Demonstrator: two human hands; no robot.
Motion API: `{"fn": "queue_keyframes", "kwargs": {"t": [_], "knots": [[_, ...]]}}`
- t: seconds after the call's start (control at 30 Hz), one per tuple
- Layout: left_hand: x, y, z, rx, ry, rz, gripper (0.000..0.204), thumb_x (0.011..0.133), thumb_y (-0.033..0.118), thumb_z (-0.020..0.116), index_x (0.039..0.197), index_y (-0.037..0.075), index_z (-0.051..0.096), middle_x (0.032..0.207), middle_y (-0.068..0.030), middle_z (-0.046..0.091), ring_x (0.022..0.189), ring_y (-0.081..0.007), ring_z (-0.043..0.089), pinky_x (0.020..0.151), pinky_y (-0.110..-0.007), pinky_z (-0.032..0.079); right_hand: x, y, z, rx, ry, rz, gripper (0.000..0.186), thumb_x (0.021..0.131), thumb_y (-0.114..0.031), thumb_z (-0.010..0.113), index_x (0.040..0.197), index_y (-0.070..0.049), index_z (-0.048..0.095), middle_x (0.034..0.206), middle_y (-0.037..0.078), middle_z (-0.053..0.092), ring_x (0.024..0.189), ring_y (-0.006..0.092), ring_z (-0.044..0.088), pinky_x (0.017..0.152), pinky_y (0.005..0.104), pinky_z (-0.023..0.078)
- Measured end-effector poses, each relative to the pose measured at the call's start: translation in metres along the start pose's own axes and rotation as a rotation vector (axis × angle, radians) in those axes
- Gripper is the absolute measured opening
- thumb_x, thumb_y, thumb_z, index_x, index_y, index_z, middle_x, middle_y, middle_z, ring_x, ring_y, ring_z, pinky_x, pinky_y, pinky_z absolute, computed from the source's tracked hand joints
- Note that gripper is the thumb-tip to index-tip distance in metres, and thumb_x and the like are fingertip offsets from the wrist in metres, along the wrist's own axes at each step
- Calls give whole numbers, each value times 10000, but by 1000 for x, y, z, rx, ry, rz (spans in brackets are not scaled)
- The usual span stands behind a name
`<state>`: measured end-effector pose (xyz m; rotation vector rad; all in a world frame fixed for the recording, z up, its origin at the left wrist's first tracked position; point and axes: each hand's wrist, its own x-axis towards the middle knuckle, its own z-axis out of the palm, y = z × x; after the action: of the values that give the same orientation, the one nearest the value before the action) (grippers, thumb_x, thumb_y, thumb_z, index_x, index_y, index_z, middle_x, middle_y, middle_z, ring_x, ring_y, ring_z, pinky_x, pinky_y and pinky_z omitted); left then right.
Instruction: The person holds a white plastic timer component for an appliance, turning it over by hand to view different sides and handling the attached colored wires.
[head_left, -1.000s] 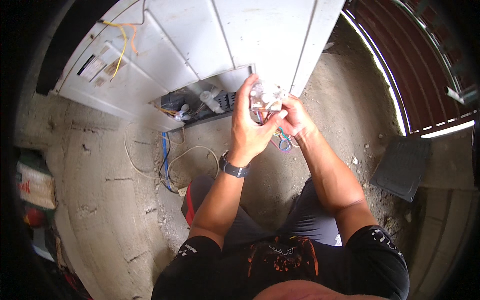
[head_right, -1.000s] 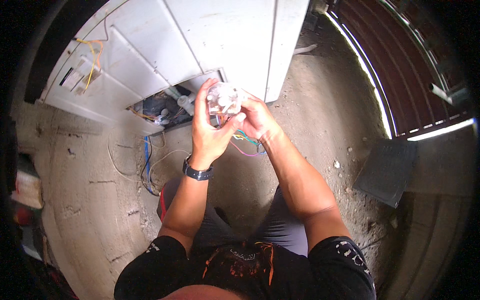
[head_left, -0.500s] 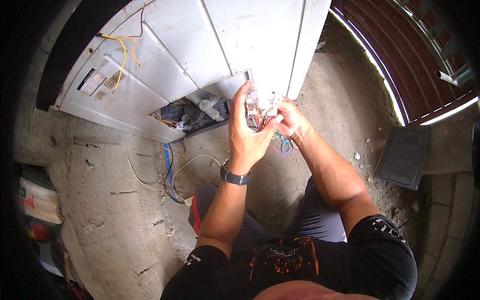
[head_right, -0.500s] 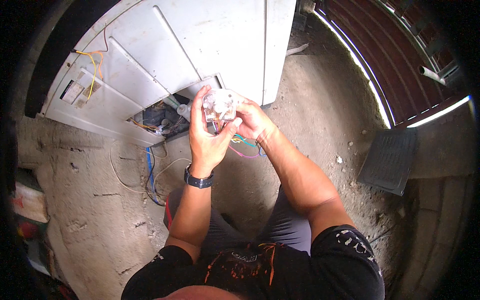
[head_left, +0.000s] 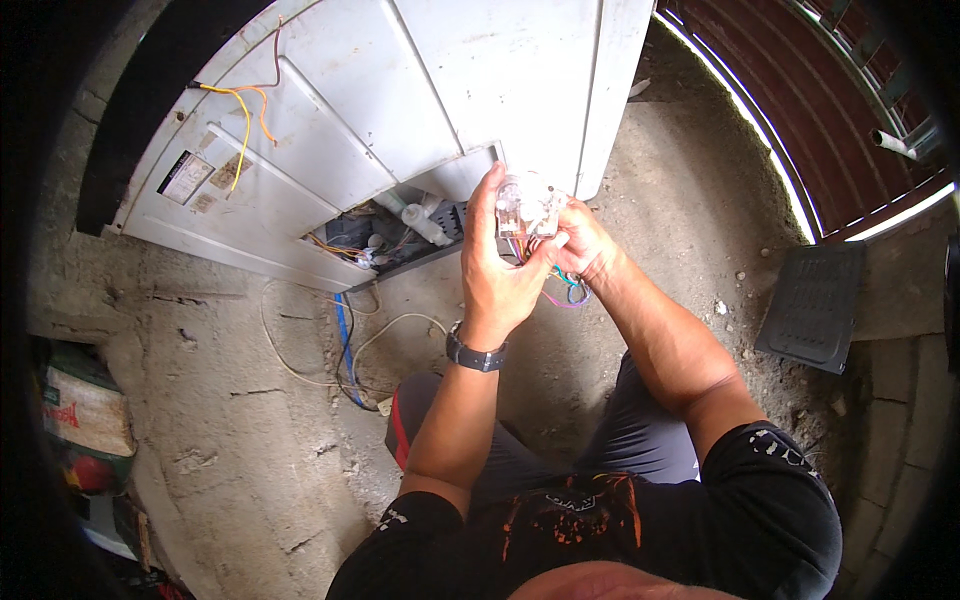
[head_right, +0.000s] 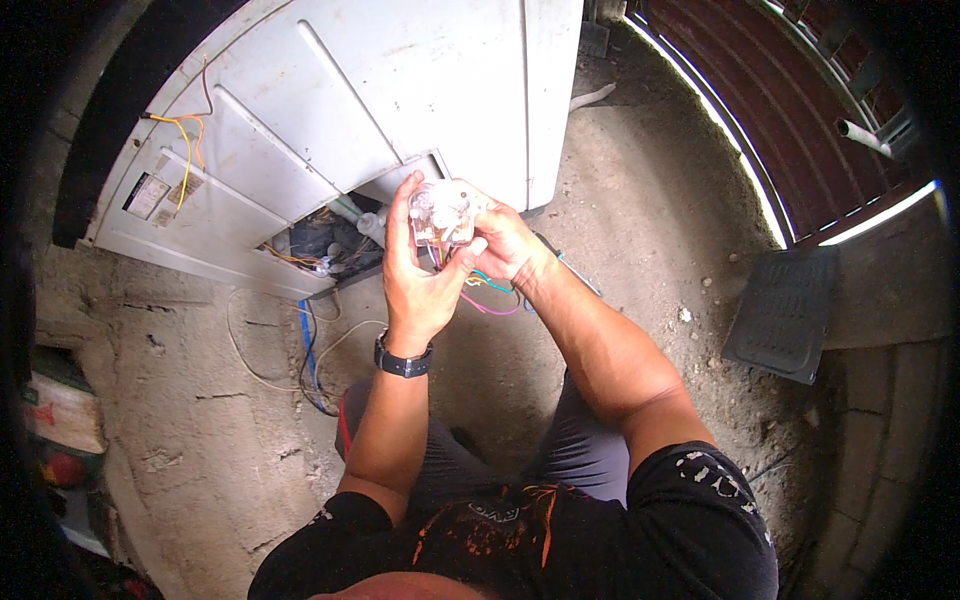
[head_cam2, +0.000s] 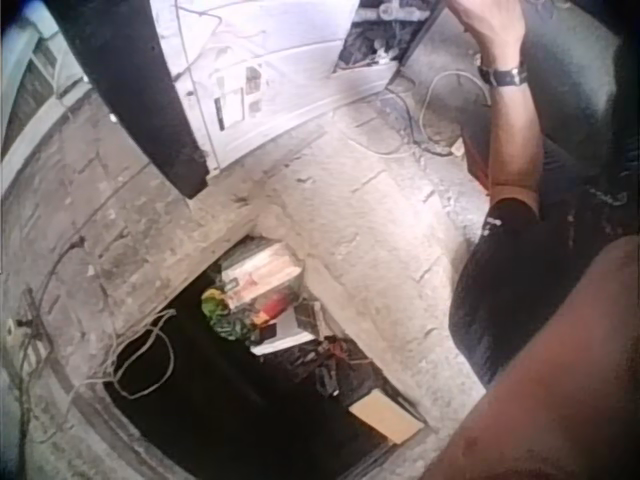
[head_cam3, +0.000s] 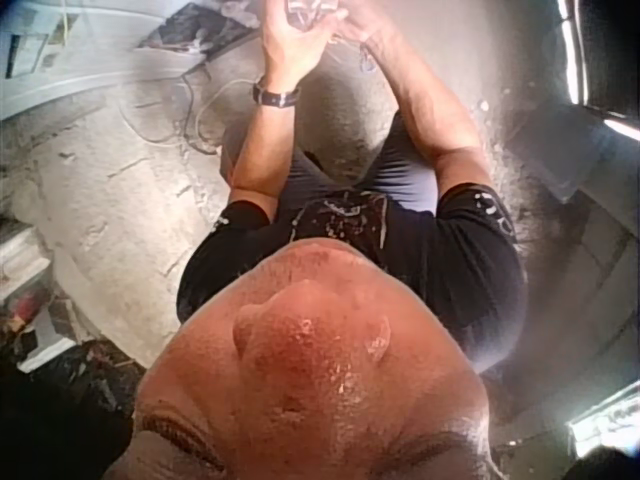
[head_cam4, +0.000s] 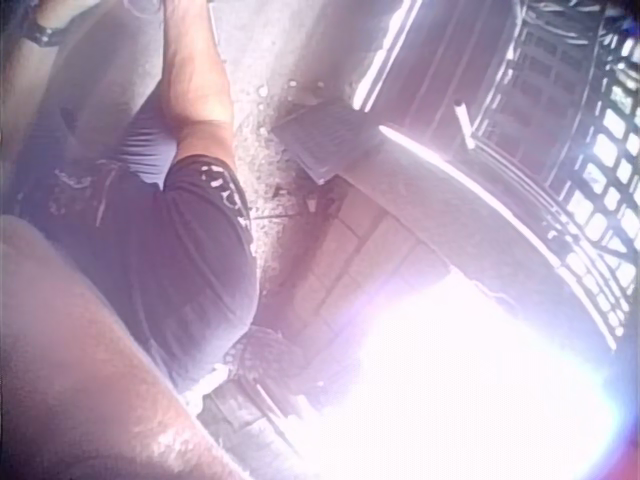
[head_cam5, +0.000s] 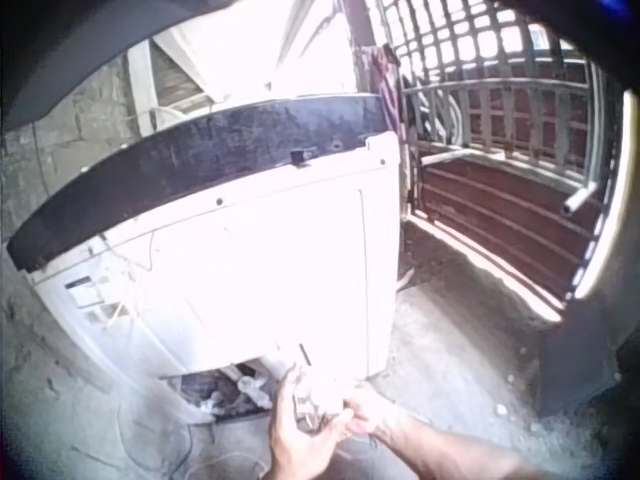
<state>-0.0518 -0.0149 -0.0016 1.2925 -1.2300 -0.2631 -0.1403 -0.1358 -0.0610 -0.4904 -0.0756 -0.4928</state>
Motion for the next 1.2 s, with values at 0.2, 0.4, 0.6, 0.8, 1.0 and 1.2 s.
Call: {"fn": "queue_keyframes", "kwargs": {"t": [0.2,0.4,0.6,0.8,1.0,1.2], "knots": [[1,3,0,34,2,21,890,783,94,861,1523,11,373,1517,-156,460,1331,-260,508,1109,-398,438,-1,1,-7,-28,20,30,404,967,-92,641,1357,-25,559,1239,133,667,1092,247,675,937,393,578],[1,6,-2,29,6,21,891,779,77,859,1523,12,374,1516,-156,461,1326,-256,510,1107,-395,440,-2,3,-1,-39,5,8,443,958,-67,629,1388,-11,536,1272,153,657,1127,268,670,967,411,572],[0,5,-2,8,19,31,893,784,50,852,1528,14,360,1515,-146,460,1316,-246,517,1092,-388,456,-1,3,0,-50,-5,29,446,960,-98,636,1387,-8,541,1282,157,654,1126,272,668,968,417,566],[0,1,-5,-40,19,1,903,792,75,865,1530,16,350,1519,-136,452,1313,-236,517,1093,-381,457,1,0,-3,-5,-47,73,464,976,-233,644,1374,-11,558,1280,156,655,1138,269,653,975,423,549],[1,0,-6,-8,20,1,908,794,102,875,1531,17,351,1525,-134,446,1313,-231,515,1089,-371,462,0,-4,11,-70,29,89,480,987,-278,638,1381,-16,555,1301,148,643,1179,274,631,1014,444,525],[0,-1,-4,-16,-7,-21,925,797,112,876,1539,17,331,1535,-138,431,1314,-233,513,1091,-372,460,-1,-4,12,-124,78,54,450,989,-230,645,1381,-26,559,1281,136,655,1151,257,644,1002,431,534]]}}
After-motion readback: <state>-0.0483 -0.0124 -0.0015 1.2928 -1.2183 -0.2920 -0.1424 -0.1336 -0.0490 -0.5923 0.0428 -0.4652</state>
